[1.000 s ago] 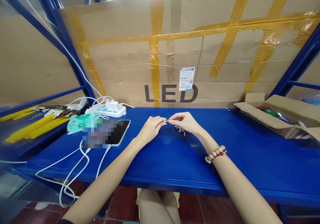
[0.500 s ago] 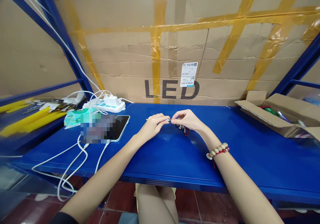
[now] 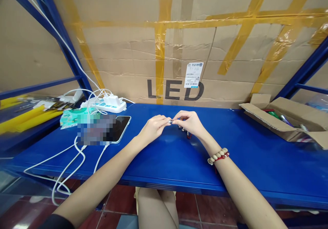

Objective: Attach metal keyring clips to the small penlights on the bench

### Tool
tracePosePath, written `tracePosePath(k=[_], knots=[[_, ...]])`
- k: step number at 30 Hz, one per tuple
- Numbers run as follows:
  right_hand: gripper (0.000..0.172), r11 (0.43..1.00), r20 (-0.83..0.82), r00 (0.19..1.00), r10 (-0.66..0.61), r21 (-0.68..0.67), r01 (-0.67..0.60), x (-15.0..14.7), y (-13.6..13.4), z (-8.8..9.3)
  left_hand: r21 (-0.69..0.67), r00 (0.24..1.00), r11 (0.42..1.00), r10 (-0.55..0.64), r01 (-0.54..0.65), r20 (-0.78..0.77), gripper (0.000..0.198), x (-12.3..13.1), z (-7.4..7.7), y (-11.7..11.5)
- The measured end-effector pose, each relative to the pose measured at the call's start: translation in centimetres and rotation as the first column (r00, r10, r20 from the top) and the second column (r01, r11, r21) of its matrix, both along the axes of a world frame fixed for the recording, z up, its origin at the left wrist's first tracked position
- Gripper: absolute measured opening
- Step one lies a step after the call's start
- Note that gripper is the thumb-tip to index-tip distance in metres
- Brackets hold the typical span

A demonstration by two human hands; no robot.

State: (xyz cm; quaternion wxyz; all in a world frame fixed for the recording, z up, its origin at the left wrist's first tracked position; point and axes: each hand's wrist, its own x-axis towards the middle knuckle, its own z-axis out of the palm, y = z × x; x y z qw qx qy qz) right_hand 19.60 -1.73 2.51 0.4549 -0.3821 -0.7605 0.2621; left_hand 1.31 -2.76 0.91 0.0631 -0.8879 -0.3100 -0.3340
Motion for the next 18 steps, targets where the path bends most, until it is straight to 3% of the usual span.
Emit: tracePosePath(k=[3, 6, 13, 18], knots=[[0.029, 0.997, -0.013, 0.999, -0.050, 0.061, 0.050, -0.22, -0.37, 0.26, 0.024, 0.999, 1.000, -0.006, 0.005, 0.041, 0.027, 0.10, -0.08, -0.05], [0.031, 0.998, -0.028, 0.998, -0.064, 0.028, 0.064, -0.24, -0.40, 0.01, 0.040, 0.999, 0.999, 0.006, -0.008, 0.050, 0.027, 0.20, -0.14, -0.22], [0.038, 0.970, -0.018, 0.999, -0.048, -0.241, 0.042, -0.61, -0.36, -0.72, 0.084, 0.999, 0.996, 0.034, -0.033, -0.010, 0.025, -0.04, -0.58, 0.14], [0.039, 0.881, -0.030, 0.998, -0.046, -0.473, 0.027, -0.84, -0.51, -0.56, 0.066, 0.999, 0.998, 0.022, -0.019, -0.043, 0.023, -0.34, -0.87, 0.65]])
